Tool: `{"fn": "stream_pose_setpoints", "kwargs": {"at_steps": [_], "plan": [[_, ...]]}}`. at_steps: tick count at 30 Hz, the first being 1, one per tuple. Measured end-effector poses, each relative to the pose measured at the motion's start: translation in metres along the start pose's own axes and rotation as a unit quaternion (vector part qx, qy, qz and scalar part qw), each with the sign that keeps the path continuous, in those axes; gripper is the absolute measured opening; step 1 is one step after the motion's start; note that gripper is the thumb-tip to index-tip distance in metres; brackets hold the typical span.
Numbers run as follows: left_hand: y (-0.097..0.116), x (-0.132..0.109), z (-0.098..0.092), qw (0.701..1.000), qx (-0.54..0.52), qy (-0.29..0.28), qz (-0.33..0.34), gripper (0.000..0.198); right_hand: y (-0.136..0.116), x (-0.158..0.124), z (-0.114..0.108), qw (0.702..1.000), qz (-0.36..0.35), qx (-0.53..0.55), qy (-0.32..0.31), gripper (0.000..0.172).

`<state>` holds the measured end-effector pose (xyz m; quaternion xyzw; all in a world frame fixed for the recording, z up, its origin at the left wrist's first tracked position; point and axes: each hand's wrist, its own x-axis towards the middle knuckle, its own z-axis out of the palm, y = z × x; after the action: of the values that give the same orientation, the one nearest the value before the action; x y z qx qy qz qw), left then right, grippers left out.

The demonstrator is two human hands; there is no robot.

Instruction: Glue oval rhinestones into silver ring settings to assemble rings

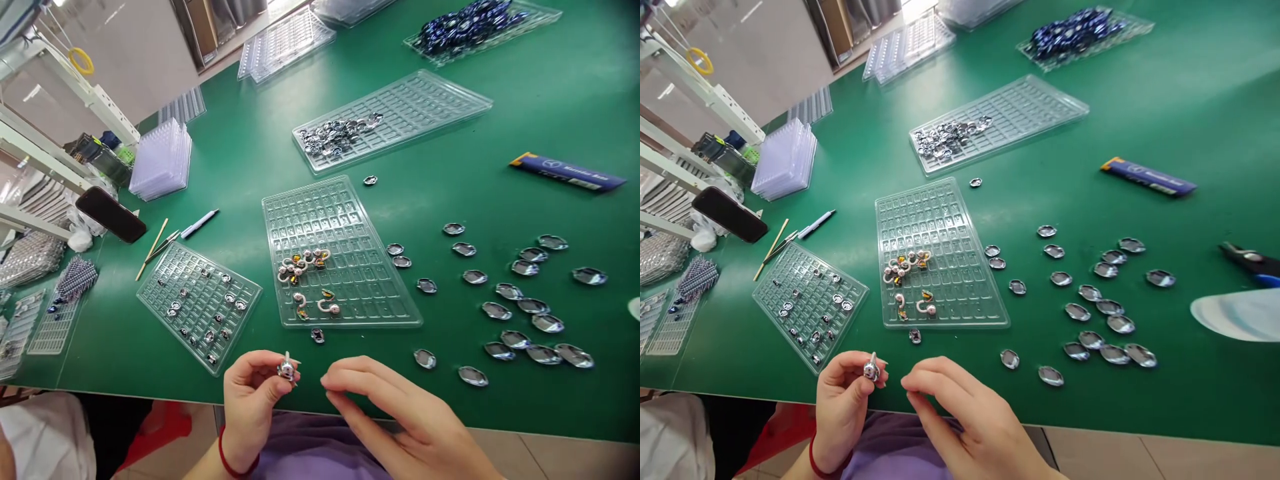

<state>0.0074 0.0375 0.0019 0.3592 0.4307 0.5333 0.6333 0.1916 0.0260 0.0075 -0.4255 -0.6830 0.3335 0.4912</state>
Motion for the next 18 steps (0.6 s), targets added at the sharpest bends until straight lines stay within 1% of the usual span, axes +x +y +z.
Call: {"fn": "stream_pose_setpoints", "kwargs": {"at_steps": [5,10,18], "plan": [[-0.0007,-0.0002,-0.0007,1.000,-0.003,-0.007,0.015,0.021,-0.0029,-0.0002,0.0021,0.999,0.016,0.041,-0.008,0.020],[-0.0025,-0.0011,-0.0019,1.000,0.007,-0.009,0.017,0.023,-0.0025,-0.0043,0.0014,0.999,0.020,0.034,-0.002,0.019],[-0.0024,-0.0011,-0.0010,1.000,0.011,-0.007,0.014,0.023,0.0000,-0.0050,0.0006,0.999,0.023,0.034,-0.012,0.019]]}}
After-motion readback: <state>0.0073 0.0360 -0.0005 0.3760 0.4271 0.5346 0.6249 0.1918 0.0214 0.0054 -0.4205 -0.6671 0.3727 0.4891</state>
